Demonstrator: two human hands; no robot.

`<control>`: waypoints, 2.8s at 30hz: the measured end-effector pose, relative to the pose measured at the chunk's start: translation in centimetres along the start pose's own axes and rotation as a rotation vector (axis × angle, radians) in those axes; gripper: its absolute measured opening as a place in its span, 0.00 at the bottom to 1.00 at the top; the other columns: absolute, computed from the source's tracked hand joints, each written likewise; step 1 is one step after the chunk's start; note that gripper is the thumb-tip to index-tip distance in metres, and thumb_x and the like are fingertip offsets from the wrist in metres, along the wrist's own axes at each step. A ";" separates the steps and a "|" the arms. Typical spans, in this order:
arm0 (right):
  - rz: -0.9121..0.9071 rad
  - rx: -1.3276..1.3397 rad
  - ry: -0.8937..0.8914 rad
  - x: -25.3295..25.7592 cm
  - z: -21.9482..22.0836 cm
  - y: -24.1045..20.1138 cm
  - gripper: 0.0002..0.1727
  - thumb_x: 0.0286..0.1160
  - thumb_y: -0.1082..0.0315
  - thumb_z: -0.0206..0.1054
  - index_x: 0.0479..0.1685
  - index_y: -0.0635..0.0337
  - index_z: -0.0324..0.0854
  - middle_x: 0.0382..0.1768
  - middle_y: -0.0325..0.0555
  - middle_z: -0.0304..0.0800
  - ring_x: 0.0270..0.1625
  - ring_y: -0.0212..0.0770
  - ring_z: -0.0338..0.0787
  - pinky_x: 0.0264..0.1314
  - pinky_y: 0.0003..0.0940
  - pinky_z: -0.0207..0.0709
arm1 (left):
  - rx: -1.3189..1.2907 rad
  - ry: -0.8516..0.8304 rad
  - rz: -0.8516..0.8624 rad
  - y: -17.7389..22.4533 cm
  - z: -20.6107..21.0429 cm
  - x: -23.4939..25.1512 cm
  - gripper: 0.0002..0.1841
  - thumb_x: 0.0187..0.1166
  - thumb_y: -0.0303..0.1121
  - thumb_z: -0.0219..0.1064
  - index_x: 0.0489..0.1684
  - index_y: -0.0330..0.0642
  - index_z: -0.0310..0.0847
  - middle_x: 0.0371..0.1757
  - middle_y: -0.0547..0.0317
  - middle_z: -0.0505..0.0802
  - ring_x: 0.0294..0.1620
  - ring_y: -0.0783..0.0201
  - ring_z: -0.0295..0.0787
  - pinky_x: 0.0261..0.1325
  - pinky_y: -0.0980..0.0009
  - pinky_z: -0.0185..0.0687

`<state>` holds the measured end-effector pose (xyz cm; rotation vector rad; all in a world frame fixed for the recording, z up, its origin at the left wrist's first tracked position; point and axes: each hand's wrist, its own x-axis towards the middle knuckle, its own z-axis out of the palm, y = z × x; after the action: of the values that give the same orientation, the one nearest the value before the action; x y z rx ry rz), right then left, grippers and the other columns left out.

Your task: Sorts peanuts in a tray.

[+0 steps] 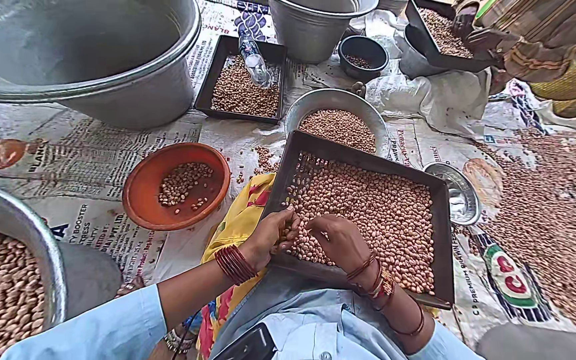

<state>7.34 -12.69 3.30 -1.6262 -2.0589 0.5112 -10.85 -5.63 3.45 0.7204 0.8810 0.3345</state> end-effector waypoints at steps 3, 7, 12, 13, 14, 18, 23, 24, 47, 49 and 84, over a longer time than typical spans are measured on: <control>-0.027 -0.147 -0.154 0.5 1.6 0.4 0.07 0.76 0.71 0.68 0.44 0.62 0.91 0.40 0.57 0.93 0.42 0.58 0.95 0.39 0.53 0.87 | -0.042 -0.018 0.010 0.0 -0.2 -0.1 0.27 0.97 0.42 0.30 0.24 0.50 0.68 0.15 0.72 0.71 0.10 0.80 0.57 0.13 0.85 0.50; -0.025 -0.214 -0.190 0.7 1.6 0.5 0.08 0.77 0.69 0.68 0.40 0.64 0.90 0.36 0.58 0.91 0.37 0.57 0.94 0.34 0.51 0.86 | -0.038 -0.024 -0.019 0.0 -0.2 0.0 0.26 0.97 0.43 0.32 0.25 0.49 0.68 0.16 0.72 0.70 0.10 0.79 0.56 0.13 0.85 0.49; 0.100 -0.057 -0.255 0.8 -0.8 -0.1 0.11 0.76 0.66 0.70 0.45 0.65 0.90 0.41 0.57 0.94 0.43 0.54 0.95 0.47 0.52 0.86 | 0.005 0.032 -0.047 -0.2 0.0 0.1 0.26 0.98 0.45 0.31 0.28 0.48 0.69 0.15 0.71 0.70 0.09 0.79 0.56 0.13 0.84 0.49; 0.049 0.024 -0.140 0.6 -1.0 -0.3 0.10 0.74 0.65 0.72 0.43 0.63 0.91 0.38 0.52 0.95 0.39 0.46 0.95 0.45 0.43 0.87 | 0.020 0.053 -0.058 -0.1 0.1 0.1 0.26 0.98 0.45 0.31 0.30 0.48 0.70 0.16 0.71 0.72 0.10 0.78 0.57 0.13 0.83 0.50; -0.014 0.135 -0.021 0.4 -1.2 -0.6 0.10 0.73 0.64 0.73 0.43 0.62 0.92 0.37 0.47 0.96 0.37 0.37 0.95 0.45 0.33 0.88 | 0.028 0.069 -0.069 0.0 0.2 0.1 0.27 0.98 0.47 0.30 0.33 0.47 0.73 0.17 0.70 0.74 0.11 0.78 0.59 0.14 0.83 0.52; -0.057 0.180 0.189 0.7 -1.3 -1.5 0.07 0.75 0.67 0.71 0.42 0.61 0.92 0.36 0.43 0.96 0.35 0.30 0.94 0.43 0.23 0.88 | -0.019 0.023 -0.033 0.1 0.1 0.0 0.31 0.97 0.47 0.27 0.27 0.47 0.73 0.15 0.70 0.76 0.10 0.78 0.60 0.14 0.83 0.53; 0.119 -0.099 -0.162 1.2 1.2 -0.5 0.11 0.78 0.66 0.68 0.48 0.63 0.91 0.39 0.56 0.95 0.42 0.56 0.96 0.44 0.55 0.85 | -0.093 -0.050 0.016 -0.2 -0.3 0.1 0.28 0.97 0.44 0.29 0.22 0.50 0.67 0.15 0.72 0.71 0.09 0.79 0.56 0.13 0.84 0.49; 0.104 -0.131 -0.168 1.1 1.8 -0.6 0.11 0.77 0.67 0.69 0.47 0.64 0.91 0.37 0.58 0.94 0.40 0.58 0.95 0.42 0.55 0.85 | -0.100 -0.053 0.013 -0.2 -0.3 0.1 0.28 0.97 0.44 0.29 0.23 0.50 0.67 0.15 0.72 0.70 0.09 0.79 0.56 0.13 0.85 0.49; 0.129 0.110 -0.076 0.1 -0.9 -2.8 0.12 0.77 0.68 0.66 0.47 0.68 0.88 0.41 0.57 0.93 0.45 0.53 0.94 0.46 0.49 0.84 | 0.057 0.105 0.031 -1.3 -0.2 0.4 0.29 0.97 0.44 0.29 0.25 0.50 0.72 0.13 0.73 0.72 0.08 0.81 0.57 0.11 0.85 0.51; -0.009 0.277 0.115 -0.8 -2.0 -3.3 0.12 0.73 0.71 0.70 0.53 0.66 0.89 0.40 0.52 0.95 0.41 0.46 0.95 0.46 0.43 0.88 | 0.107 0.139 -0.022 -1.1 0.4 0.4 0.29 0.97 0.44 0.32 0.27 0.49 0.77 0.11 0.72 0.75 0.07 0.80 0.61 0.10 0.85 0.55; 0.694 -0.124 0.174 -10.2 -9.5 5.7 0.10 0.79 0.67 0.68 0.49 0.60 0.93 0.43 0.53 0.97 0.47 0.51 0.95 0.56 0.54 0.83 | 0.100 -0.193 -0.075 -0.8 -1.0 0.5 0.25 0.94 0.34 0.40 0.24 0.47 0.78 0.17 0.73 0.76 0.10 0.84 0.61 0.12 0.89 0.54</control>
<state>19.26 -21.21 6.63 -2.3648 -1.3861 0.4430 -11.33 -5.48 2.19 0.7960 0.7430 0.1513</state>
